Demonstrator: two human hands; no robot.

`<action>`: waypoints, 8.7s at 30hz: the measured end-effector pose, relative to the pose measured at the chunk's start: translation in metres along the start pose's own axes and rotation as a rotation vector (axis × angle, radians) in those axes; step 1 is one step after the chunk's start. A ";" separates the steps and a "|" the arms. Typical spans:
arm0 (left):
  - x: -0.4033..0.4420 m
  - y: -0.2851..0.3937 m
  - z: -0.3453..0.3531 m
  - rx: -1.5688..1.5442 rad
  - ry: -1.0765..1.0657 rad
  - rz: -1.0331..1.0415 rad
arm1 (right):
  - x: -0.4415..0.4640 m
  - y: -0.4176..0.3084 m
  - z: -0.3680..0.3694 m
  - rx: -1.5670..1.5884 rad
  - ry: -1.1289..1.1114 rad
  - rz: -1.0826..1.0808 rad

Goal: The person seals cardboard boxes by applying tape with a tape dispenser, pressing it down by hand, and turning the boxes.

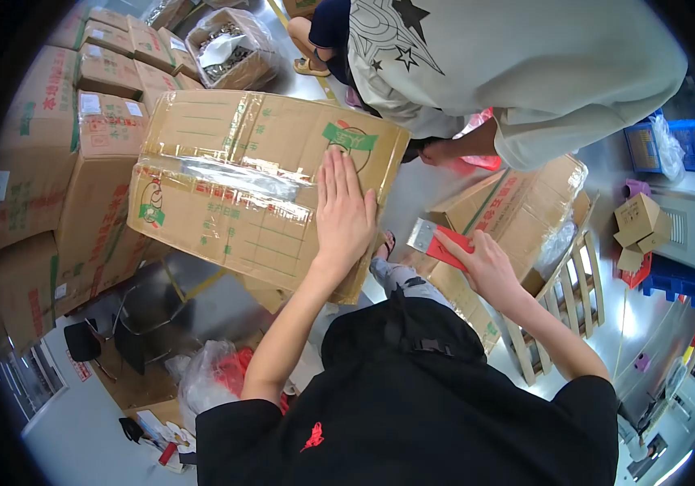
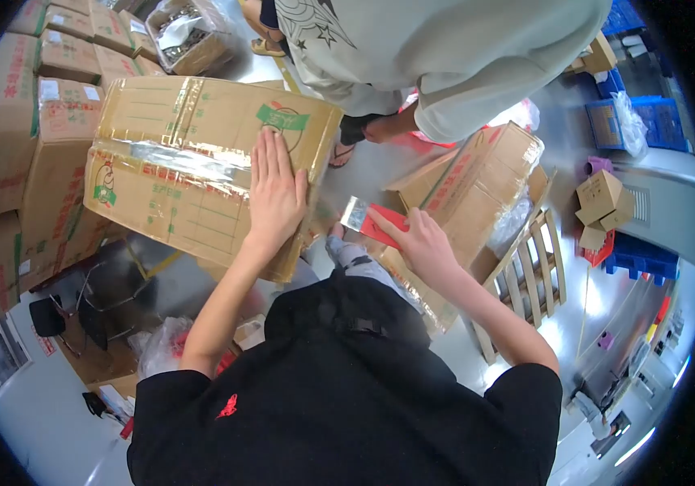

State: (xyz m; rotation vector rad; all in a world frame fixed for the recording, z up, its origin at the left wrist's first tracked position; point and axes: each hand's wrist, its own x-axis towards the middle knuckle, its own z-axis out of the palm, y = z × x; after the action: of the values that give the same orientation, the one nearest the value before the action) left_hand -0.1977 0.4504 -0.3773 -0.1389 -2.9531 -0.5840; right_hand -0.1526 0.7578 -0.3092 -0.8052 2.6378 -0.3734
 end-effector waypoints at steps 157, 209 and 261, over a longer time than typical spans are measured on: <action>-0.004 -0.468 -0.185 -0.130 0.580 -0.564 | 0.444 -0.452 -0.132 -0.134 -0.014 -0.453; 0.008 -0.494 -0.198 -0.315 0.299 -0.581 | 0.348 -0.389 -0.112 -0.238 0.019 -0.432; -0.022 -0.079 -0.029 0.241 0.004 -0.234 | 0.037 -0.067 0.012 -0.012 -0.128 0.053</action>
State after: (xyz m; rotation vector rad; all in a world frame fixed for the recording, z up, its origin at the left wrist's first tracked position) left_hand -0.1819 0.3645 -0.3832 0.2332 -3.0261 -0.2461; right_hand -0.1436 0.6809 -0.3056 -0.7367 2.5385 -0.2821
